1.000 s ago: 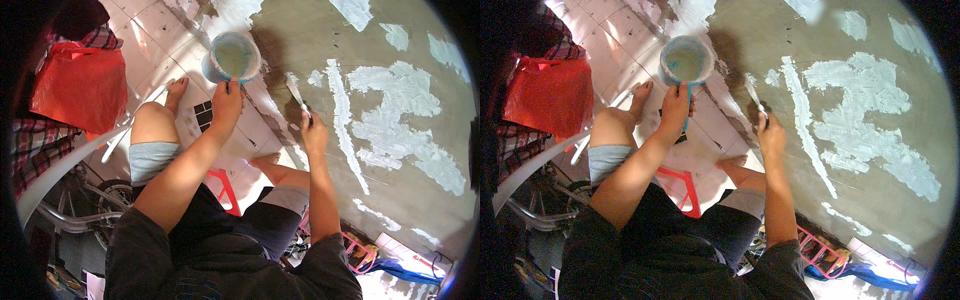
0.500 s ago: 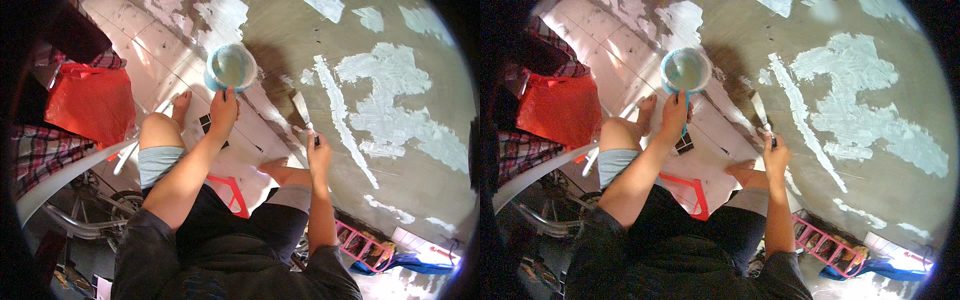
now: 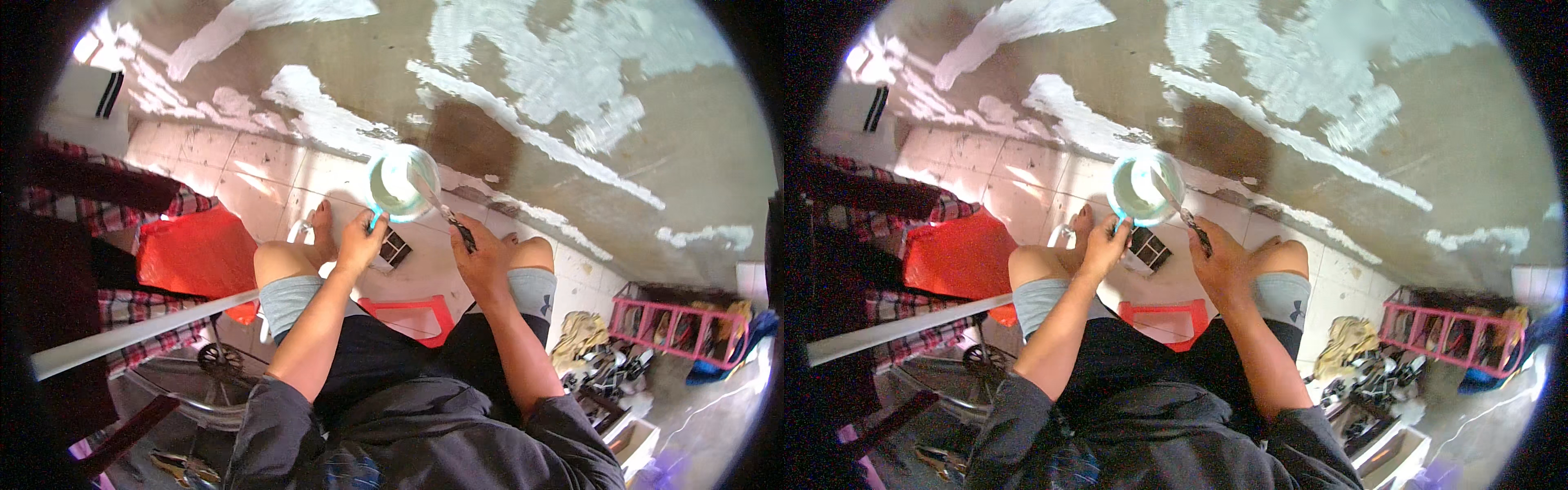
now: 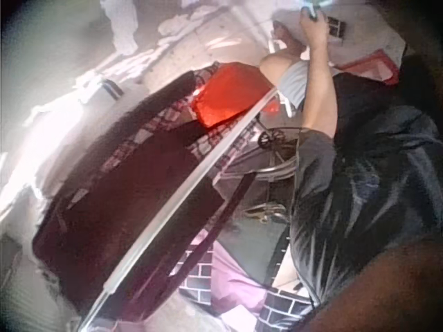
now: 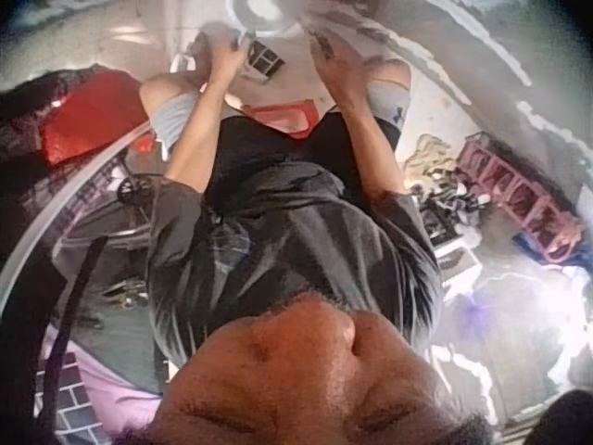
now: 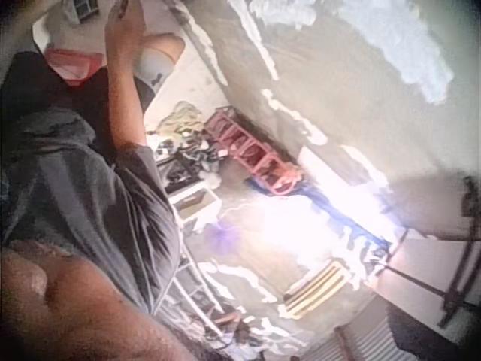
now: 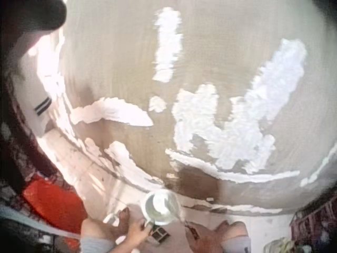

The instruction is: The person applies a white substance from a container onto sections of a wall using a putty knife.

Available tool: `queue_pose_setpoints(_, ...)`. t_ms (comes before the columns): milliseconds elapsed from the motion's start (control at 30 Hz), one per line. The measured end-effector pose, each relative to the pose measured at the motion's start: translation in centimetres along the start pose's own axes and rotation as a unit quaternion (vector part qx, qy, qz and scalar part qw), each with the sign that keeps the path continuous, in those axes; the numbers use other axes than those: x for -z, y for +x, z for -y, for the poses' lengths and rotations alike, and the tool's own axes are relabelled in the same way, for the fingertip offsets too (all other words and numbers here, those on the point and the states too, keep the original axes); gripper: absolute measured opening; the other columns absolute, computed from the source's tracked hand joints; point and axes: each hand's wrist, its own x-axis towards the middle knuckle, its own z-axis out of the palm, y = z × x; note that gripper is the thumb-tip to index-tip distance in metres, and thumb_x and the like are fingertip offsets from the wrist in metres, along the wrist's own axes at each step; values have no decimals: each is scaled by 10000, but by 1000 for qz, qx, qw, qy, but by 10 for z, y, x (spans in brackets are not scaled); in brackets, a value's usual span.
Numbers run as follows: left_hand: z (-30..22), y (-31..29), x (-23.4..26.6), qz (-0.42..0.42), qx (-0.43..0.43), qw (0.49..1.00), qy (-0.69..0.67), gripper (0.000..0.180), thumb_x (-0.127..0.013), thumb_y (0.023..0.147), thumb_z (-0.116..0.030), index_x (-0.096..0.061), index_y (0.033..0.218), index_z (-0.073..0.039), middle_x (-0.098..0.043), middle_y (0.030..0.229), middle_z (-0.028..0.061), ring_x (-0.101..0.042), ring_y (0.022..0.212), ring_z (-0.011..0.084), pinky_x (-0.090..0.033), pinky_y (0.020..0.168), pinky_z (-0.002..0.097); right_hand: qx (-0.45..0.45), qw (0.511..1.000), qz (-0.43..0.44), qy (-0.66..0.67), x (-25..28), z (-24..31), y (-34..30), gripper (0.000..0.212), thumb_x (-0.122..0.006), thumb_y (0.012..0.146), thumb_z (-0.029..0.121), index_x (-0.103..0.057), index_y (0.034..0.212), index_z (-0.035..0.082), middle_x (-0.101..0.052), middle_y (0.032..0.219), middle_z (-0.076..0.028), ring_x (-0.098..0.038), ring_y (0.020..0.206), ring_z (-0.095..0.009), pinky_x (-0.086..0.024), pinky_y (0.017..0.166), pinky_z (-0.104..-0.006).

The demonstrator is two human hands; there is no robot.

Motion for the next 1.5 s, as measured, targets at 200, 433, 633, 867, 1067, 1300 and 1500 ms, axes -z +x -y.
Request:
queue_pose_setpoints(200,-13,-29,-18,76,-92,978,172,311,-591,913,-326,-631,963,-22,-644,698,171,-620,618,259,-482,626,377,-14,993,40,-109,13,-16,-13,222,-590,906,261,-626,1013,71,-675,867,-129,-666,761,-342,-526,666,-453)
queue_pose_setpoints(433,-10,-40,-37,117,-132,953,245,317,-605,905,-315,-638,1068,-45,-640,736,155,-566,628,238,-465,625,374,38,986,121,-105,16,-44,-30,193,-592,860,234,-619,971,79,-658,813,-145,-662,732,-342,-524,637,-459)
queue_pose_setpoints(633,-15,-43,-43,120,-145,951,246,317,-595,886,-354,-642,1060,-94,-646,771,220,-635,692,369,-487,659,440,44,987,115,-107,15,-48,-36,204,-599,854,256,-630,948,78,-656,831,-154,-665,753,-340,-522,657,-456)
queue_pose_setpoints(867,-17,-45,-46,115,-177,945,250,347,-588,890,-365,-633,1058,-65,-645,777,227,-632,684,370,-486,655,440,-14,993,95,-62,20,-52,-41,241,-611,869,279,-665,1006,87,-681,884,-150,-668,806,-344,-514,709,-460)
queue_pose_setpoints(1067,-16,-44,-46,96,-159,947,264,361,-576,899,-392,-629,989,-46,-645,764,227,-627,687,382,-486,668,440,-130,982,27,132,23,-76,-38,314,-623,900,321,-663,1049,48,-702,820,-141,-655,676,-254,-498,594,-374)
queue_pose_setpoints(1300,-1,-30,-37,91,-48,981,167,408,-577,911,-394,-598,908,13,-666,746,180,-649,626,273,-499,647,383,-351,830,85,424,42,-77,-34,258,-593,942,271,-621,1048,37,-690,820,-98,-558,568,-105,-382,453,-229)
queue_pose_setpoints(1500,-6,-27,-34,111,72,990,52,371,-568,934,-406,-599,876,-40,-615,665,36,-544,488,110,-444,468,280,-390,758,123,508,41,-77,-31,243,-533,963,243,-575,1049,20,-691,888,-115,-561,593,-111,-366,439,-229)
